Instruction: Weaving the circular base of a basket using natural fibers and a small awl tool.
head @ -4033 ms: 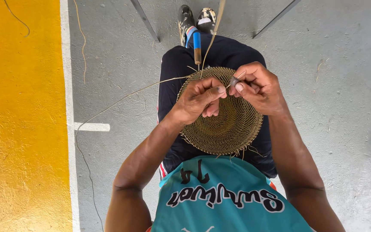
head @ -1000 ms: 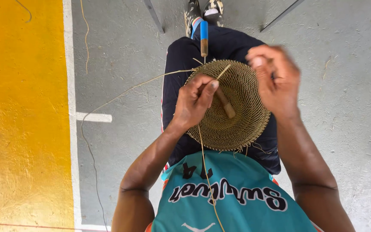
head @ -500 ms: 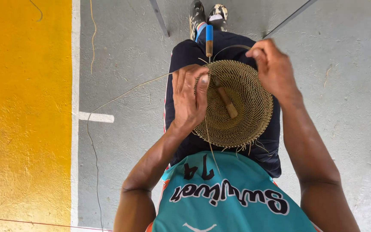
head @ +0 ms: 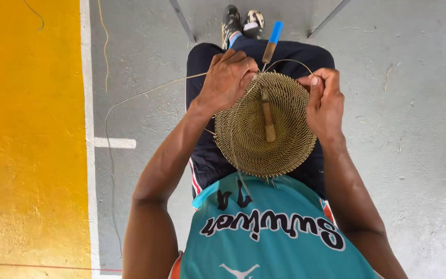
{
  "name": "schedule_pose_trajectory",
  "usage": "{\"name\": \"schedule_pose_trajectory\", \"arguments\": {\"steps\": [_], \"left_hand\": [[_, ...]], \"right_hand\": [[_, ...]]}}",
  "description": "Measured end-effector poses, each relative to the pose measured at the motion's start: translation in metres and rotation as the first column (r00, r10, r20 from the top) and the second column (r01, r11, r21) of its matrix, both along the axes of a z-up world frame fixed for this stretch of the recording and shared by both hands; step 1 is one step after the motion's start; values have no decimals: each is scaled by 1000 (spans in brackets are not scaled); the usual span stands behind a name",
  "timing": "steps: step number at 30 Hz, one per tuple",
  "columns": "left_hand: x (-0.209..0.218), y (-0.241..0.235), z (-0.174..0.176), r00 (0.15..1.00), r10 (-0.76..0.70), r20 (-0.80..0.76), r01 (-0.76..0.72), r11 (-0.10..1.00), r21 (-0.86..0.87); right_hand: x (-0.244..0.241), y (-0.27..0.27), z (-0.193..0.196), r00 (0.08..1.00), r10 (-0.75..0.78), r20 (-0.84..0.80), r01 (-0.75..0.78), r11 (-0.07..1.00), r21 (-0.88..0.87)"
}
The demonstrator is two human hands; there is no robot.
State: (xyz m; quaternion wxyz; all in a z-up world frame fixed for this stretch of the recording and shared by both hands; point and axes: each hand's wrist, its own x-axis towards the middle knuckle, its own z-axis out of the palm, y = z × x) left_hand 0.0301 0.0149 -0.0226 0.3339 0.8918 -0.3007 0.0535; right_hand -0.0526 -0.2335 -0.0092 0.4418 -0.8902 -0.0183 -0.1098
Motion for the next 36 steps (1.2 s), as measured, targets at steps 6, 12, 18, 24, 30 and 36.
{"name": "schedule_pose_trajectory", "arguments": {"steps": [6,12,18,24,30,36], "left_hand": [[13,-12,-7,949,-124,289,111,992,60],[10,-22,27,949,-195,247,180,980,81],[12,-14,27,938,-311,156,291,947,137],[31,-16,9,959,-226,172,210,972,107],[54,-15,14,928,-318,192,282,939,195],[34,-20,28,952,-278,129,261,956,133]], "right_hand": [[26,-11,50,897,134,421,22,938,-345],[125,-12,58,654,629,421,-234,696,-678],[164,-32,20,608,751,257,-411,574,-708],[117,-53,44,950,252,182,-49,699,-714],[27,28,46,963,255,92,-223,938,-267],[56,0,0,987,119,111,-158,863,480]]}}
